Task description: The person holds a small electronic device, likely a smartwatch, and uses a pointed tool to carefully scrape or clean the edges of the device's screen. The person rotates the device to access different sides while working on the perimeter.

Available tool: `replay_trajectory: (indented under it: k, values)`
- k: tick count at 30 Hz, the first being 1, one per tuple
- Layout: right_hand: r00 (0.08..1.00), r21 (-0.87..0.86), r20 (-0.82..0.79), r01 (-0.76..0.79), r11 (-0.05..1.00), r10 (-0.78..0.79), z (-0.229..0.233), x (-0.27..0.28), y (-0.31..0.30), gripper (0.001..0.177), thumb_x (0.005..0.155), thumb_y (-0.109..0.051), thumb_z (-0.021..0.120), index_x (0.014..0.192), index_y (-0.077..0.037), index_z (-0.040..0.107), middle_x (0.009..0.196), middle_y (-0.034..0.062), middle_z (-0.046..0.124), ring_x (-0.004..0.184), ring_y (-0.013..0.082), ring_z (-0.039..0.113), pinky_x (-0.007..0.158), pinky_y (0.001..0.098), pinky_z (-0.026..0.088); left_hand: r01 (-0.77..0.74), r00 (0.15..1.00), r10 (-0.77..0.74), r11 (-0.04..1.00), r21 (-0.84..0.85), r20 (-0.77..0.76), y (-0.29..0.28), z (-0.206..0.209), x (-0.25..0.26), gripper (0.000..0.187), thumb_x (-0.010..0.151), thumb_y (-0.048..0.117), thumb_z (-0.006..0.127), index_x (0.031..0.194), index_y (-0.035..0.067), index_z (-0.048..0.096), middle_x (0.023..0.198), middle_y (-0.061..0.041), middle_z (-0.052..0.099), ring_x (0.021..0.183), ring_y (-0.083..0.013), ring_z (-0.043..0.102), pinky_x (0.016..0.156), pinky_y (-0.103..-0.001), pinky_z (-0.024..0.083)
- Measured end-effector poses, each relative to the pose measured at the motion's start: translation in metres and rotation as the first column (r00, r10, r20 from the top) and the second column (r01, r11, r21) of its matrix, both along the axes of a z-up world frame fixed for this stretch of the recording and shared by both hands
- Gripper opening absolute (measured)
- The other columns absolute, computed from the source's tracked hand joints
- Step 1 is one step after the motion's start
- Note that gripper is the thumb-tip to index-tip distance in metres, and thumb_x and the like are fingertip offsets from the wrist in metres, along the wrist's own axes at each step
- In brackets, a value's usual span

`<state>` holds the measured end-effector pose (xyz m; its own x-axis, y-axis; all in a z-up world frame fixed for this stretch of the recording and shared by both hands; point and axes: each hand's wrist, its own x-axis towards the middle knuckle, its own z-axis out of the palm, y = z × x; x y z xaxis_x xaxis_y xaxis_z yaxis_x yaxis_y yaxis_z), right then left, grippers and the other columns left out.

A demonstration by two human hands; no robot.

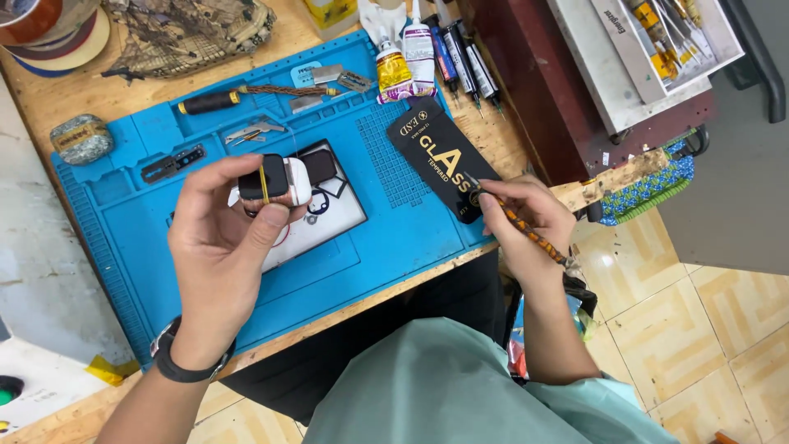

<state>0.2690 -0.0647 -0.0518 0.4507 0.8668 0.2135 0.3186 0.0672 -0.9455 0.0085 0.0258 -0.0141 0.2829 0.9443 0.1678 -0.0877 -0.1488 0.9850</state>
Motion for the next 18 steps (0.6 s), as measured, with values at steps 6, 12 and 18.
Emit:
replay_trajectory:
  k: [6,12,18]
  values:
    - [0.977,-0.042,0.213,-0.01,0.999,0.019,0.0126,-0.0051,0.0069,0.007,0.089,0.0,0.065,0.094,0.0,0.069,0.077,0.0083,0.062,0.068,0.0127,0.056,0.062,0.0215,0.043,0.007,1.0,-0.007,1.0,-0.016,0.027,0.0008,0.0019,-0.0001,0.05,0.086,0.002,0.061,0.13,0.001,0.039,0.137,-0.015,0.043,0.1,-0.0236,0.06,0.084,-0.034,0.061]
    - [0.967,-0.057,0.256,0.003,0.998,0.011,0.0106,-0.0067,0.009,0.005,0.089,-0.002,0.066,0.093,-0.001,0.07,0.076,0.0068,0.062,0.07,0.0122,0.056,0.065,0.0222,0.042,0.015,1.0,-0.015,1.0,0.005,0.025,-0.0009,0.0027,0.001,0.049,0.084,-0.002,0.062,0.129,0.0,0.041,0.132,-0.015,0.046,0.098,-0.0223,0.06,0.085,-0.032,0.061]
    - [0.994,-0.153,0.093,0.064,0.986,-0.05,0.0119,-0.01,0.0103,0.01,0.091,-0.007,0.062,0.093,0.0,0.068,0.08,0.0089,0.065,0.054,0.0107,0.059,0.045,0.0163,0.047,0.036,0.997,-0.038,0.999,0.026,0.073,-0.0022,0.0103,0.002,0.044,0.087,0.002,0.061,0.126,0.003,0.042,0.125,-0.021,0.051,0.12,-0.027,0.053,0.084,-0.034,0.061]
